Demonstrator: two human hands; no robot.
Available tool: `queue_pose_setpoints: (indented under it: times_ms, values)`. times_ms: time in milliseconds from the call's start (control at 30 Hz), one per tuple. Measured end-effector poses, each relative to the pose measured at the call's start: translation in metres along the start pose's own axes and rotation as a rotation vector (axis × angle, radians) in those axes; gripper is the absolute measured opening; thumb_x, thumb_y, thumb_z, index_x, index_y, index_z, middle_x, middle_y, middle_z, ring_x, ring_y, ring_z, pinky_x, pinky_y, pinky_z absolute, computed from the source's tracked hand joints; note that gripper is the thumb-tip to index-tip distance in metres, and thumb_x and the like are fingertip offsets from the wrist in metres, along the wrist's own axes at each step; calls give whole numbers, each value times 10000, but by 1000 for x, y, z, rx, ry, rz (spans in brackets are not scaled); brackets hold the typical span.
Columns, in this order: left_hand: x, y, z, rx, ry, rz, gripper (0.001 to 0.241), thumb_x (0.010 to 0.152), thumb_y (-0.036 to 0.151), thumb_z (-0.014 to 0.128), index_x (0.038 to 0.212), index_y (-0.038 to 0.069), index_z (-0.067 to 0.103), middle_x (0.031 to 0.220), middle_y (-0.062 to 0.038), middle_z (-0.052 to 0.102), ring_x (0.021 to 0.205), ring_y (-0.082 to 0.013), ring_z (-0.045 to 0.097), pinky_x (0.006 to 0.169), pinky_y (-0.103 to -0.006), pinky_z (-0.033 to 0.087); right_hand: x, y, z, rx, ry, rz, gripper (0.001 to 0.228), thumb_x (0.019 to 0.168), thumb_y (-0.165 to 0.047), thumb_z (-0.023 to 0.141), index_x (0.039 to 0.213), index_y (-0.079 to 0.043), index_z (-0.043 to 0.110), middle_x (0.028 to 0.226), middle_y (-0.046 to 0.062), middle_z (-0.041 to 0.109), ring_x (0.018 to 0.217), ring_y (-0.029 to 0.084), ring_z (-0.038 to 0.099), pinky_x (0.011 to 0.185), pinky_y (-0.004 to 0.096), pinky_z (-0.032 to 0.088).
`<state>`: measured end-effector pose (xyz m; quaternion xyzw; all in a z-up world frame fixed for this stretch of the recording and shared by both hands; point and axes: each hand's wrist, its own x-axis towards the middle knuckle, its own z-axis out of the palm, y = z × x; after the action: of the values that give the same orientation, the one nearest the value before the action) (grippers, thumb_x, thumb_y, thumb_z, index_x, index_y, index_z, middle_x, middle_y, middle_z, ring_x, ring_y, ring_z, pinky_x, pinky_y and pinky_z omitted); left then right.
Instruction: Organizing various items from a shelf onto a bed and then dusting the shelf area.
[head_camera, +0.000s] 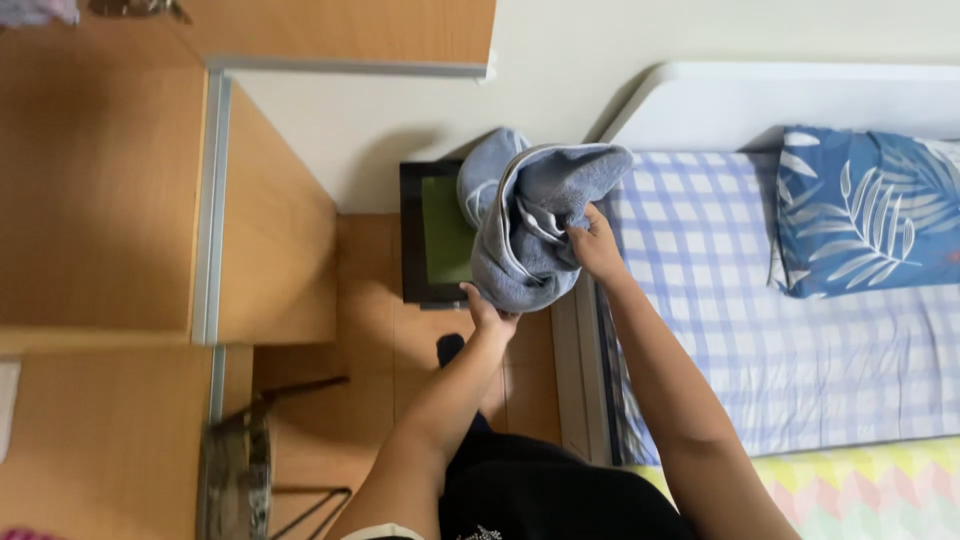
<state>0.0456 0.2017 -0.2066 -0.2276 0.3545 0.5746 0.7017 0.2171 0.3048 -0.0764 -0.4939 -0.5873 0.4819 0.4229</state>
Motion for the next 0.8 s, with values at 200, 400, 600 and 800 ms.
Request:
queue_pose_setpoints:
  times_ms: [200, 400, 600, 800]
  values:
    - [120, 3, 24, -157, -271, 72, 988, 875, 866, 326, 1633, 235, 258, 1717, -60, 240, 1549, -333, 286, 1248, -560, 275, 96, -1, 9, -19, -89, -61, 361, 930, 57, 551, 1256, -43, 671, 1191, 22, 699, 1140, 128, 596, 1029, 284, 466]
    - [152, 37, 70, 325, 32, 12, 1057, 777, 890, 343, 1642, 299, 201, 1716, -58, 114, 1534, -363, 169, 1213, -605, 164, 176, 87, -3, -23, 35, 131, 370, 955, -61, 663, 1321, -79, 606, 1166, -10, 673, 1126, 117, 582, 980, 283, 458]
    - [198, 51, 61, 541, -78, -15, 949, 853, 769, 556, 1532, 129, 382, 1628, -149, 280, 1439, -376, 406, 1162, -626, 315, 179, 114, 13, 9, 182, 346, 373, 1002, -176, 656, 1362, -85, 616, 1125, 78, 677, 984, 199, 593, 874, 356, 498]
    - [136, 69, 129, 804, 190, 167, 755, 854, 470, 669, 1458, 127, 376, 1495, -160, 417, 1290, -396, 537, 1031, -662, 490, 157, 144, 13, 156, 296, 108, 639, 1001, -218, 753, 1489, -36, 383, 1381, 125, 586, 1235, 242, 587, 1031, 365, 475]
